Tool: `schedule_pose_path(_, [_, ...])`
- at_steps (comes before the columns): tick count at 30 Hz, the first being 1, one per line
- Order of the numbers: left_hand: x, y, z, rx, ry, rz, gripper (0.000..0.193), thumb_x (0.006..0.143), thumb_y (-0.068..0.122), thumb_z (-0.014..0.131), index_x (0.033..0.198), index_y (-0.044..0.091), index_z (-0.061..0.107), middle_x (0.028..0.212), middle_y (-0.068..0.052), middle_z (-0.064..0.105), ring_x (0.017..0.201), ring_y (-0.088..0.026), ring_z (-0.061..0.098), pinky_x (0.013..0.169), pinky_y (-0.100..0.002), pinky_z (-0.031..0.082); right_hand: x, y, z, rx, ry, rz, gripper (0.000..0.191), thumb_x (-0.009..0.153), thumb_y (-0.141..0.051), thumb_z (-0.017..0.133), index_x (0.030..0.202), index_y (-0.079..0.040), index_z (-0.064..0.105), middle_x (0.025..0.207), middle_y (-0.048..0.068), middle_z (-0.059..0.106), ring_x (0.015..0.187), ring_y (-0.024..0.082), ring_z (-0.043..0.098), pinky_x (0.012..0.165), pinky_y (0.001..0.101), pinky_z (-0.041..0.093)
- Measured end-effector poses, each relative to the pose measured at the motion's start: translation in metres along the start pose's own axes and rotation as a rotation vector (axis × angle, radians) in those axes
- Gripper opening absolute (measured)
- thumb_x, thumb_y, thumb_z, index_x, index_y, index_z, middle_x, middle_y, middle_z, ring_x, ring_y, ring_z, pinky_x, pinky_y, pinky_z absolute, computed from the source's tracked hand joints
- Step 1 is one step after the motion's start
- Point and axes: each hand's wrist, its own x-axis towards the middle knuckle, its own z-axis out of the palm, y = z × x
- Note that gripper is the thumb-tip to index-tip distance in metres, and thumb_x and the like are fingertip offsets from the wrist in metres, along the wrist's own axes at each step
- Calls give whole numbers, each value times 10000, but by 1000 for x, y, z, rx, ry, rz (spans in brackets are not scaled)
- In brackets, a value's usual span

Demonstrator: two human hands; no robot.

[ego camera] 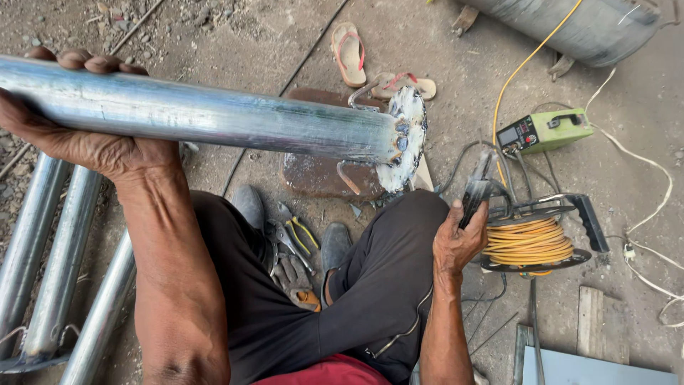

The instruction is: The person welds a circular metal flange onto the end of a cylindrical metal pipe using a handheld welding torch. They hold the pipe steady with one hand and guide the torch around the joint with the other, producing sparks and smoke. After finishing one pipe, they set it aside and pick up another pipe to repeat the welding process.

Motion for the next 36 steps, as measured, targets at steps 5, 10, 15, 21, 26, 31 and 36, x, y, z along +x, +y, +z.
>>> schedule_pose_path(5, [1, 6, 3, 5, -51, -7, 573, 963, 597, 627, 1340, 171, 563, 1053, -100, 726, 935, -227, 749, 866, -420, 628, -2, 5, 0, 27, 23, -37, 584, 1146, -368, 608, 1391, 157, 531, 1208, 327, 673, 1065, 449, 703, 911, 484, 556])
schedule_pose_path(10, [0, -3, 23, 193, -2, 103, 484, 1037, 431, 668, 1322, 56, 558, 1057, -172, 711, 900, -262, 725, 819, -372, 602, -2, 10, 4, 72, 16, 22, 584, 1122, -372, 623, 1376, 148, 543, 1076, 269, 701, 941, 406, 720, 817, 466, 560])
schedule_pose_path(15, [0, -25, 58, 444, 174, 88, 339, 895, 261, 707, 1065, -27, 654, 1050, -171, 664, 941, -290, 706, 829, -481, 612, -1, 23, 7, 24, 18, -10, 515, 1136, -326, 668, 1378, 120, 578, 1080, 279, 681, 941, 430, 673, 835, 485, 534])
schedule_pose_path(21, [8, -44, 72, 928, 243, -37, 434, 741, 279, 809, 1017, -41, 706, 849, -123, 717, 754, -228, 725, 723, -393, 629, 13, 45, 50, 60, 223, -136, 545, 1142, -386, 669, 1367, 110, 636, 1127, 287, 684, 987, 424, 674, 863, 464, 536])
schedule_pose_path(26, [14, -54, 69, 1351, 108, 132, 592, 720, 303, 868, 1159, -11, 626, 949, -110, 714, 850, -252, 705, 777, -366, 582, 26, 51, 69, 227, 248, -106, 647, 1088, -484, 684, 1351, 104, 620, 1081, 287, 672, 933, 408, 663, 860, 473, 530])
schedule_pose_path(31, [14, -59, 67, 1574, 35, 92, 633, 645, 310, 857, 1167, 18, 649, 931, -128, 769, 818, -226, 766, 777, -365, 609, 20, 42, 63, 165, 207, -42, 627, 1034, -465, 679, 1371, 62, 642, 1104, 281, 690, 962, 414, 687, 869, 467, 546])
schedule_pose_path(36, [5, -61, 67, 1698, -106, 81, 645, 636, 317, 845, 1191, 42, 665, 957, -144, 763, 816, -242, 759, 758, -365, 618, 11, 27, 54, 51, 222, 4, 557, 996, -409, 705, 1314, 46, 663, 1114, 269, 707, 966, 417, 714, 857, 473, 569])
